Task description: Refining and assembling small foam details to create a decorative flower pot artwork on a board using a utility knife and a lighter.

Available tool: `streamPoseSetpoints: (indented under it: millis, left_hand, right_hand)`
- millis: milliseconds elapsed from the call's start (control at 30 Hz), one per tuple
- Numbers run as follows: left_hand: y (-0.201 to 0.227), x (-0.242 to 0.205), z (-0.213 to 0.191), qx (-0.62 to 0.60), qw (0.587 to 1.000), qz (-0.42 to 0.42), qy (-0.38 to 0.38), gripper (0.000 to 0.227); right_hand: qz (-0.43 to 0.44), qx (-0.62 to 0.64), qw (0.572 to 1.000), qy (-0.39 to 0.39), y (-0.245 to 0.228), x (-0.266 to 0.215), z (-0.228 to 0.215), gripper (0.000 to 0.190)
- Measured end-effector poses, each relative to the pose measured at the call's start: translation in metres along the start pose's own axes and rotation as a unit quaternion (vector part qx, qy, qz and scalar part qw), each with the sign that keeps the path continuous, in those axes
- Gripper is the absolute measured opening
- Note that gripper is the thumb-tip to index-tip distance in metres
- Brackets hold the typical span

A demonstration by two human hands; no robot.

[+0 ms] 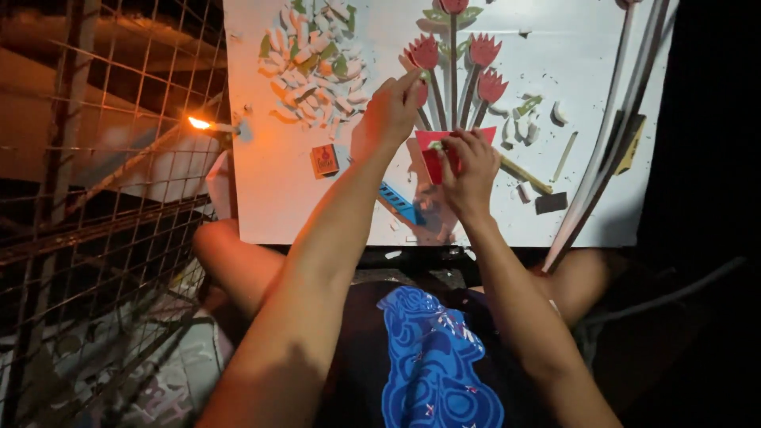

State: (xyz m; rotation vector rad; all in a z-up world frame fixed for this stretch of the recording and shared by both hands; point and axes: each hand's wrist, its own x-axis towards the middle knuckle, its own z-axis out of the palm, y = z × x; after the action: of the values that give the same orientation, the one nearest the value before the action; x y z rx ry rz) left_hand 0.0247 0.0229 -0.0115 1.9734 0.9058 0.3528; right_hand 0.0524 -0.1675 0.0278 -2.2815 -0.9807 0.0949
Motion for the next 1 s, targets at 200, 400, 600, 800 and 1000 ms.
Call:
streamPoseSetpoints:
  millis: [200,400,600,800,1000]
  left_hand:
    - [-0.014,0.004,0.012,0.031,0.999,0.039,-0.007,0.036]
    - [-0.012,-0.011,0.018,-0.088,0.996,-0.013,0.024,0.036]
    - [-0.005,-0.086,0.009,-0.325,0.940,-0.105,0.000,0.030]
    - [0.006,-0.105,-0.019,-0.442,0.866,-0.229,0.049,0.027]
    - [-0.025,-0.084,-0.026,-0.402,0.881,-0.241,0.065,0.037]
  right_hand:
    - [0.035,0.025,0.999,-0.016,0.000,-0.005,0.001,0.018]
    - [0.001,0.100,0.991,0.090,0.000,-0.003,0.008,0.018]
    - [0.103,0.189,0.972,0.093,-0.040,0.001,0.004,0.019]
    - [0.065,0.174,0.980,0.076,0.006,-0.012,0.010,0.026]
    - [0.199,-0.035,0.967,0.157,0.137,-0.014,-0.062,0.023]
